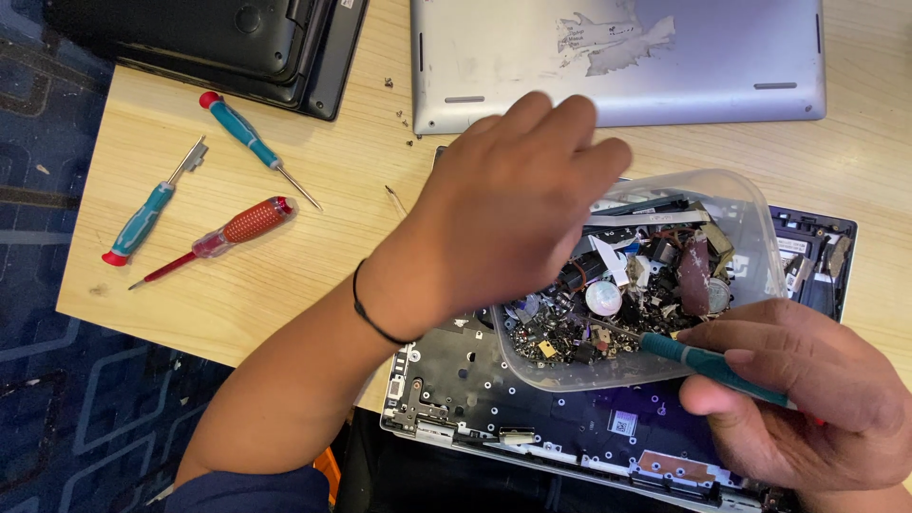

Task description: Repairing internal components of a laptop using a screwdriver

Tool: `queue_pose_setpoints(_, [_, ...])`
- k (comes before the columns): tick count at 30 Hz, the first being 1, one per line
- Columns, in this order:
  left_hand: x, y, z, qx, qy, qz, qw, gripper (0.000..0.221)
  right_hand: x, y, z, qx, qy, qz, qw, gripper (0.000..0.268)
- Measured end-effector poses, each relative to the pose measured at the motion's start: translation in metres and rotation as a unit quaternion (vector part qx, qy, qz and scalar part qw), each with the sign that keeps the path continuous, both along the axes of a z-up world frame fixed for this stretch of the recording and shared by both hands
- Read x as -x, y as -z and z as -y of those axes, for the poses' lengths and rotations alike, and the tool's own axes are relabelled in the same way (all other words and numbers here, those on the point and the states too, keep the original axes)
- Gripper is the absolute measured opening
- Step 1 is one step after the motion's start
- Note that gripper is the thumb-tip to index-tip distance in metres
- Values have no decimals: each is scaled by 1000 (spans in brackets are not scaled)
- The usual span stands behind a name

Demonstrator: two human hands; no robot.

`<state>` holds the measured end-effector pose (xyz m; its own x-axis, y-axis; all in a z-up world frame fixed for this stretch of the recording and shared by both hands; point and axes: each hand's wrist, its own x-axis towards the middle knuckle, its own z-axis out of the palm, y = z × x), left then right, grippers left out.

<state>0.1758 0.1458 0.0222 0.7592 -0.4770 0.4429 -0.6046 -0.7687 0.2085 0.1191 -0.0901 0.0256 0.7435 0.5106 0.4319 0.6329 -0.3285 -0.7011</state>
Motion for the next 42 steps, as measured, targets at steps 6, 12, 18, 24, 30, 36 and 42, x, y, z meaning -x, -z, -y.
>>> queue_pose_setpoints(6, [35, -20, 17, -18, 15, -34, 999, 18, 5, -4, 9, 31, 100, -127, 986, 16])
queue_pose_setpoints(12, [47, 6, 26, -56, 72, -37, 995, 16, 1, -1, 12, 25, 83, -151, 985, 9])
queue_pose_setpoints(18, [42, 3, 22, -105, 66, -73, 990, 16, -4, 2, 7, -18, 47, -109, 993, 11])
queue_pose_setpoints(24, [41, -1, 20, -115, 76, -100, 985, 20, -3, 30, 23, -91, -2, -2, 996, 30])
queue_pose_setpoints(30, [46, -3, 25, -132, 58, -124, 982, 12, -1, 26, 16, -99, 12, 19, 995, 30])
queue_pose_setpoints(36, [51, 11, 34, -117, 17, -49, 992, 15, -2, 21, 11, -95, 15, 14, 995, 28])
queue_pose_setpoints(42, [41, 8, 28, -135, 51, -117, 983, 23, 1, 31, 16, -122, 43, 36, 991, 30])
